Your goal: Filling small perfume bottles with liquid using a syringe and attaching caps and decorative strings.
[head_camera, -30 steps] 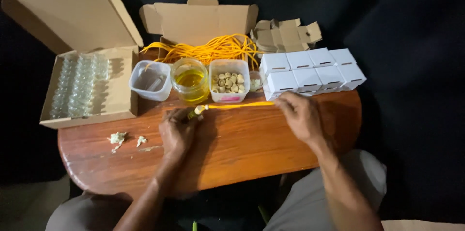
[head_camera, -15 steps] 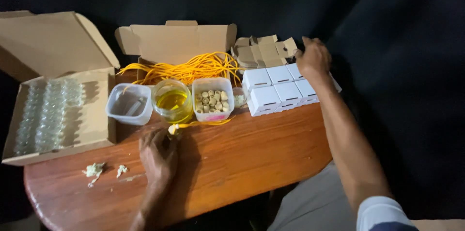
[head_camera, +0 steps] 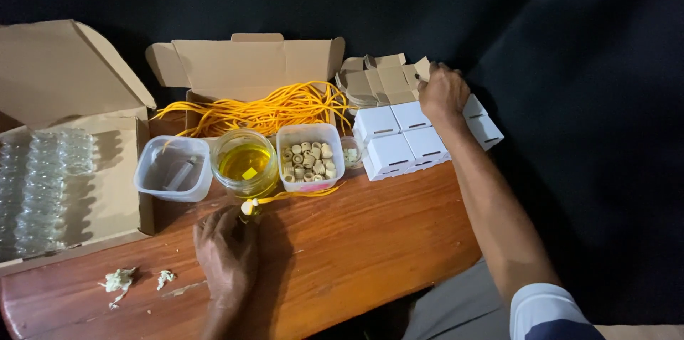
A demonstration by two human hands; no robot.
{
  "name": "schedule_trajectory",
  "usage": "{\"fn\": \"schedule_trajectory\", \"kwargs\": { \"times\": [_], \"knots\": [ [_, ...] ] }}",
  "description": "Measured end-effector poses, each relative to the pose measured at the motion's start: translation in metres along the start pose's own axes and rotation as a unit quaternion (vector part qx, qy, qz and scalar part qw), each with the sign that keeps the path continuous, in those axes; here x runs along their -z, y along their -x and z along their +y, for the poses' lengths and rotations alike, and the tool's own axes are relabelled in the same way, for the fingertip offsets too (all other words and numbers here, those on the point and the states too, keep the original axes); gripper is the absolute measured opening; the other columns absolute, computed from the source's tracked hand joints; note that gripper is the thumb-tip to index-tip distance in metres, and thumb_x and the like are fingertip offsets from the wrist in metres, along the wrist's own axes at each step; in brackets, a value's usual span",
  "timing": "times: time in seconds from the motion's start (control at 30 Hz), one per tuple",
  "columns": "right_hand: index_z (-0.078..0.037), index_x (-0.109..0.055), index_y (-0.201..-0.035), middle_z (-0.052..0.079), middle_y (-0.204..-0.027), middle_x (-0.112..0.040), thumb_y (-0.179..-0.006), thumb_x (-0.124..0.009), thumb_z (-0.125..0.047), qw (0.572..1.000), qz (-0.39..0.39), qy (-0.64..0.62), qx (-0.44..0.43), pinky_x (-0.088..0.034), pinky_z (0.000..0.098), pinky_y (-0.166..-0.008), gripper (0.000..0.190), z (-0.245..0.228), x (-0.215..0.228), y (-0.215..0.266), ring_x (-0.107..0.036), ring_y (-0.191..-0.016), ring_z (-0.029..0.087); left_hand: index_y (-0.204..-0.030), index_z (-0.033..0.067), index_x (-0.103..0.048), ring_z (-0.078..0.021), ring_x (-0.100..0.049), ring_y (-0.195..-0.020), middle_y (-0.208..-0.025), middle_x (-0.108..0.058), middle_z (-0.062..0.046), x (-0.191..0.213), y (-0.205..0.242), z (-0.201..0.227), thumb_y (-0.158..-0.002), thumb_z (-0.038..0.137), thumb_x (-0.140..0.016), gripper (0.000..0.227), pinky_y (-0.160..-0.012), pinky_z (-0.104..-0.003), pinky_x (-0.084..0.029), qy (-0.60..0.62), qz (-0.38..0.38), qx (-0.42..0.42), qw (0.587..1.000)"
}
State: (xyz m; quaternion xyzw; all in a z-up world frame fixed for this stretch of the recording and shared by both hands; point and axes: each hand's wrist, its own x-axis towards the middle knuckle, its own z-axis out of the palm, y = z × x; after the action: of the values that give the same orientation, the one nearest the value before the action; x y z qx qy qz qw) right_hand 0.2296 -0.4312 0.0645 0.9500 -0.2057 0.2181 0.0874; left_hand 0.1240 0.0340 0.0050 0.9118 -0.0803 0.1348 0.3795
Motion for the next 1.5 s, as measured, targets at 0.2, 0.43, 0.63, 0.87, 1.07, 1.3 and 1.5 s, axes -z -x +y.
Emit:
{"fn": "schedule_trajectory", "kwargs": {
  "times": [0.2, 0.43, 0.63, 0.87, 1.07, 1.3, 1.5],
  "knots": [
    [-0.005, -0.077, -0.109, 0.011, -0.096, -0.071, -0.082, -0.077, -0.010, 0.990, 0.105, 0.064, 0.067, -0.055, 0.0398, -0.063, 0.027, -0.005, 0.003, 0.004, -0.065, -0.078, 0.030, -0.106, 0.0028, -0.075, -0.0294, -0.060, -0.103, -0.116, -0.073, -0.012, -0.001, 0.001, -0.001, -0.083, 0.012, -0.075, 0.025, -0.095, -0.040, -0.047, 0.013, 0.020, -0.019, 1.000],
    [-0.001, -0.064, -0.096, 0.021, -0.084, -0.068, -0.090, -0.070, -0.007, 0.989, 0.106, -0.104, 0.009, -0.055, 0.0482, -0.068, 0.010, -0.011, 0.021, -0.009, -0.067, -0.071, 0.039, -0.102, 0.0065, -0.074, -0.0312, -0.060, -0.101, -0.113, -0.073, -0.010, -0.004, 0.002, -0.005, -0.080, 0.014, -0.073, 0.023, -0.095, -0.040, -0.046, 0.024, 0.024, -0.030, 0.999],
    [0.004, -0.053, -0.112, 0.023, -0.088, -0.071, -0.100, -0.053, 0.001, 0.945, 0.170, -0.277, -0.021, -0.055, 0.0468, -0.070, 0.012, -0.015, 0.066, -0.009, -0.071, -0.073, 0.039, -0.107, 0.0073, -0.072, -0.0304, -0.060, -0.100, -0.115, -0.072, -0.009, -0.005, 0.007, -0.010, -0.080, 0.020, -0.075, 0.030, -0.094, -0.040, -0.046, 0.043, 0.018, -0.025, 0.999],
    [0.002, -0.060, -0.117, 0.020, -0.101, -0.074, -0.085, -0.069, 0.010, 0.939, 0.146, -0.310, -0.032, -0.056, 0.0432, -0.080, 0.035, 0.007, 0.050, -0.022, -0.073, -0.086, 0.035, -0.113, 0.0052, -0.070, -0.0322, -0.059, -0.106, -0.121, -0.071, -0.012, -0.005, 0.007, -0.006, -0.079, 0.020, -0.075, 0.037, -0.096, -0.041, -0.048, 0.003, 0.005, -0.017, 1.000],
    [0.005, -0.062, -0.119, 0.025, -0.108, -0.071, -0.094, -0.068, -0.009, 0.953, -0.024, -0.283, -0.101, -0.056, 0.0473, -0.085, 0.029, 0.015, 0.028, -0.028, -0.070, -0.093, 0.041, -0.112, 0.0054, -0.070, -0.0329, -0.060, -0.105, -0.120, -0.071, -0.012, -0.004, 0.007, -0.006, -0.080, 0.019, -0.074, 0.035, -0.097, -0.041, -0.046, 0.017, 0.016, -0.054, 0.998],
    [0.004, -0.057, -0.123, 0.024, -0.111, -0.069, -0.104, -0.058, -0.009, 0.945, 0.037, -0.301, -0.126, -0.054, 0.0480, -0.088, 0.023, 0.010, 0.022, -0.023, -0.070, -0.098, 0.039, -0.112, 0.0080, -0.070, -0.0339, -0.058, -0.105, -0.120, -0.071, -0.011, 0.001, 0.007, -0.001, -0.076, 0.015, -0.071, 0.037, -0.096, -0.042, -0.045, 0.037, -0.001, -0.040, 0.999],
    [0.002, -0.055, -0.127, 0.023, -0.112, -0.068, -0.100, -0.055, -0.003, 0.920, 0.151, -0.347, -0.098, -0.051, 0.0495, -0.088, 0.028, 0.008, 0.043, -0.013, -0.068, -0.097, 0.041, -0.130, 0.0062, -0.059, -0.0323, -0.056, -0.111, -0.121, -0.065, -0.014, 0.004, 0.011, -0.008, -0.067, 0.011, -0.071, 0.064, -0.100, -0.043, -0.044, 0.082, -0.025, -0.027, 0.996]
  ]
}}
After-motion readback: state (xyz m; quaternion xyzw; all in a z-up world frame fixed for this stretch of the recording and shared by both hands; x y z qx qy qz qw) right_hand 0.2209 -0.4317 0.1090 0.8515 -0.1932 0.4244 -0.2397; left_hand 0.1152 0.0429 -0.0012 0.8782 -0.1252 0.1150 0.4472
